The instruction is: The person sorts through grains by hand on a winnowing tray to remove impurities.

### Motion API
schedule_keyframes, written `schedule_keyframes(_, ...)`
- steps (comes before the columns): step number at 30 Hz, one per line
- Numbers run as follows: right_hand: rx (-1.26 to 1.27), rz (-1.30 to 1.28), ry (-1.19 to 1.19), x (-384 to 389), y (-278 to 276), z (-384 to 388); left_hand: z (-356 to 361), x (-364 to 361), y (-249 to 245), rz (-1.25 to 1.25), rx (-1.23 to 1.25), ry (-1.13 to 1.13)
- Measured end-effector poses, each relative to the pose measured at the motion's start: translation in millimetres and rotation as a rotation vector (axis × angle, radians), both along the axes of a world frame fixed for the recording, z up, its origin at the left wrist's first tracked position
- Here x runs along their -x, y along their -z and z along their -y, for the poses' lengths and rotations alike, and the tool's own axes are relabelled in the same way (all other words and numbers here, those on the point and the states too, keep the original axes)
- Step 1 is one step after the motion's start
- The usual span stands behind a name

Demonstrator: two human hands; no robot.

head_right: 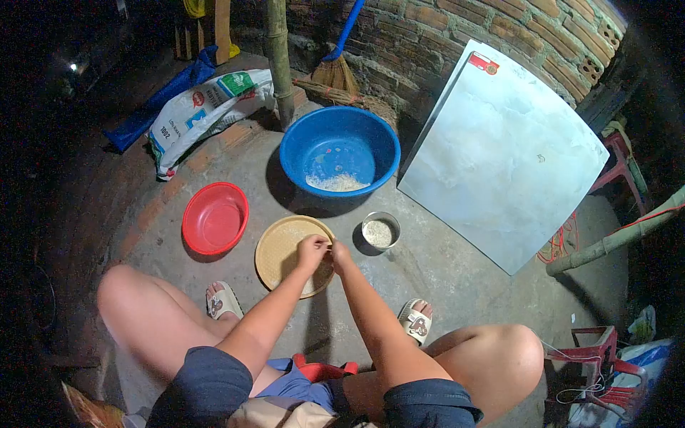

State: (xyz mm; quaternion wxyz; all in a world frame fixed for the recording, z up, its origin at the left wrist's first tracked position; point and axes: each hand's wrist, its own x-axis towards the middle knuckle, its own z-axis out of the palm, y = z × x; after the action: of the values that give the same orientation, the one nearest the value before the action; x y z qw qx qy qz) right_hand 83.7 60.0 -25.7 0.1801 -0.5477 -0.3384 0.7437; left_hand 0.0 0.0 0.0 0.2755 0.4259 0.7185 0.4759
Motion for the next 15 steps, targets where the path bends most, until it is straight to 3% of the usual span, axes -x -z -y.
schedule_keyframes(1,0.090,-0.192,0.182,4,-4,-1,-2,-8,-6,0.058,0.016,0.072)
schedule_keyframes(2,0.181,-0.383,0.365,6,-8,-1,-2,-13,-12,-0.073,-0.048,0.122)
schedule_keyframes(5,0.029,-0.145,0.505,-13,-28,-5,3,-28,-27,-0.303,-0.209,0.185)
schedule_keyframes(7,-0.003,-0.274,0.483,-20,-23,-13,7,-22,-31,-0.384,-0.201,0.154)
schedule_keyframes(9,-0.122,-0.054,0.462,-28,-35,-21,12,-13,-23,-0.407,-0.186,0.139)
schedule_keyframes(11,-0.378,0.184,0.408,-41,-2,-48,25,-3,-8,-0.488,-0.072,0.124)
schedule_keyframes(13,-0.802,0.656,0.399,-52,-48,-39,40,5,3,-0.497,0.035,0.197)
schedule_keyframes(15,-0.916,0.752,0.339,-72,-32,-61,59,3,4,-0.634,0.126,0.340)
